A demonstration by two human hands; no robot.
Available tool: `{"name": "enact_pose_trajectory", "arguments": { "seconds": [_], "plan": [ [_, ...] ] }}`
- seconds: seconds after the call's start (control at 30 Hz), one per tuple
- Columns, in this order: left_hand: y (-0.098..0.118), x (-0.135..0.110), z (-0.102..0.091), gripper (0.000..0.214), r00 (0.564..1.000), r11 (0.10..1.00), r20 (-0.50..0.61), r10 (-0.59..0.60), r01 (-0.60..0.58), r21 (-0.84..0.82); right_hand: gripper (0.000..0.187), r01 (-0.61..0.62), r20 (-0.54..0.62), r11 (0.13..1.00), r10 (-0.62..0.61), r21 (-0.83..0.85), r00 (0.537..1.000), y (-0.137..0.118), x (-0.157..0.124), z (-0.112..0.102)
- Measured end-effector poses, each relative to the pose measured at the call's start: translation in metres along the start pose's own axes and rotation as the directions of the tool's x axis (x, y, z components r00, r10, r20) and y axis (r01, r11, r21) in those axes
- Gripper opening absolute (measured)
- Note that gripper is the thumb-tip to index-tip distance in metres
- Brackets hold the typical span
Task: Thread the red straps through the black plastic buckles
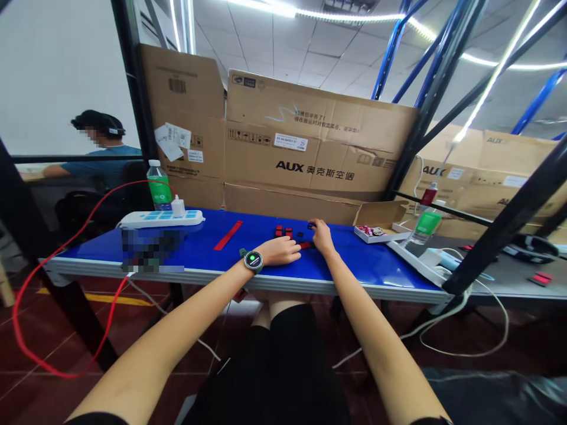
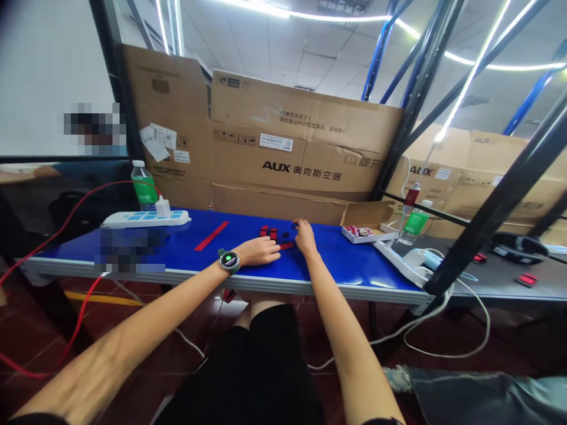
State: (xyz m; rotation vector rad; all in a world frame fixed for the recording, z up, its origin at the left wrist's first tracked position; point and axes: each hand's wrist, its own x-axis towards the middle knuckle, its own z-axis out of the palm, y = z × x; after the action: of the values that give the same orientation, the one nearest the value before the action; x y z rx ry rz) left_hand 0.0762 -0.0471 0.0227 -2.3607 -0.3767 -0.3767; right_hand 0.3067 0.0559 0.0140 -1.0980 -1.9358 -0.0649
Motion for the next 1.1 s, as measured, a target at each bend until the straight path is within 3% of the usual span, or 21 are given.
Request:
{"name": "enact_pose_trajectory", "arguments": {
  "seconds": [0.13,0.27,0.33,0.4,0.47,0.5,0.57,0.6,0.67,0.7,0.73,0.77,0.93,1.0,1.1],
  "plan": [
    [0.001,0.000,-0.001,0.023,0.999,0.999,-0.016,0.045,-0.045,-0.015,0.035,0.022,-0.004,1.000,-0.022,0.011,1.000,-0.003,-0.001,0.001],
    [0.002,0.002,-0.002,0.024,0.999,0.999,0.041,0.035,-0.034,-0.027,0.031,0.020,-0.018,0.999,-0.019,0.031,1.000,-0.006,-0.001,0.004],
    [0.002,0.002,-0.003,0.022,0.998,0.998,0.056,-0.013,0.016,-0.060,0.029,-0.017,-0.010,0.999,0.017,0.033,1.000,-0.007,-0.002,0.006],
    [0.000,-0.001,-0.004,0.017,0.984,0.977,0.052,-0.168,0.173,-0.126,0.028,-0.041,0.003,0.998,0.041,0.038,0.999,-0.009,-0.002,0.006],
    [-0.006,-0.008,-0.005,0.016,0.902,0.875,0.021,-0.431,0.423,-0.238,0.029,-0.036,0.012,0.998,0.036,0.043,0.999,-0.010,-0.003,0.004],
    [-0.010,-0.013,-0.004,0.019,0.818,0.777,-0.002,-0.575,0.546,-0.314,0.031,-0.028,0.018,0.999,0.028,0.042,0.999,-0.010,-0.004,0.003],
    [-0.020,-0.025,-0.001,0.026,0.638,0.569,-0.015,-0.770,0.676,-0.468,0.034,-0.008,0.033,0.999,0.007,0.033,0.999,-0.011,-0.006,0.001],
    [-0.025,-0.031,0.002,0.029,0.550,0.473,-0.002,-0.835,0.715,-0.514,0.035,0.001,0.041,1.000,-0.002,0.027,0.999,-0.011,-0.006,0.000],
    [-0.034,-0.042,0.009,0.031,0.424,0.322,0.068,-0.903,0.774,-0.545,0.032,0.007,0.055,1.000,-0.009,0.028,0.998,-0.011,-0.007,-0.001],
    [-0.036,-0.045,0.012,0.031,0.385,0.279,0.095,-0.918,0.797,-0.535,0.029,0.001,0.055,0.999,-0.003,0.040,0.998,-0.012,-0.006,-0.002],
    [-0.037,-0.048,0.015,0.029,0.377,0.268,0.120,-0.918,0.816,-0.513,0.027,-0.011,0.050,0.998,0.008,0.064,0.999,-0.013,-0.006,-0.001],
    [-0.037,-0.049,0.018,0.026,0.407,0.286,0.154,-0.900,0.821,-0.495,0.026,-0.027,0.042,0.995,0.023,0.097,0.999,-0.013,-0.005,-0.001],
    [-0.026,-0.045,0.018,0.017,0.687,0.523,0.240,-0.685,0.694,-0.494,0.025,-0.089,-0.027,0.954,0.101,0.286,0.995,-0.016,-0.003,0.003],
    [-0.024,-0.043,0.016,0.017,0.746,0.556,0.227,-0.626,0.631,-0.540,0.025,-0.106,-0.046,0.935,0.129,0.338,0.991,-0.015,-0.002,0.002],
    [-0.025,-0.042,0.017,0.020,0.793,0.550,0.205,-0.574,0.558,-0.621,0.022,-0.143,-0.054,0.895,0.182,0.422,0.982,-0.018,0.000,-0.002]
  ]
}}
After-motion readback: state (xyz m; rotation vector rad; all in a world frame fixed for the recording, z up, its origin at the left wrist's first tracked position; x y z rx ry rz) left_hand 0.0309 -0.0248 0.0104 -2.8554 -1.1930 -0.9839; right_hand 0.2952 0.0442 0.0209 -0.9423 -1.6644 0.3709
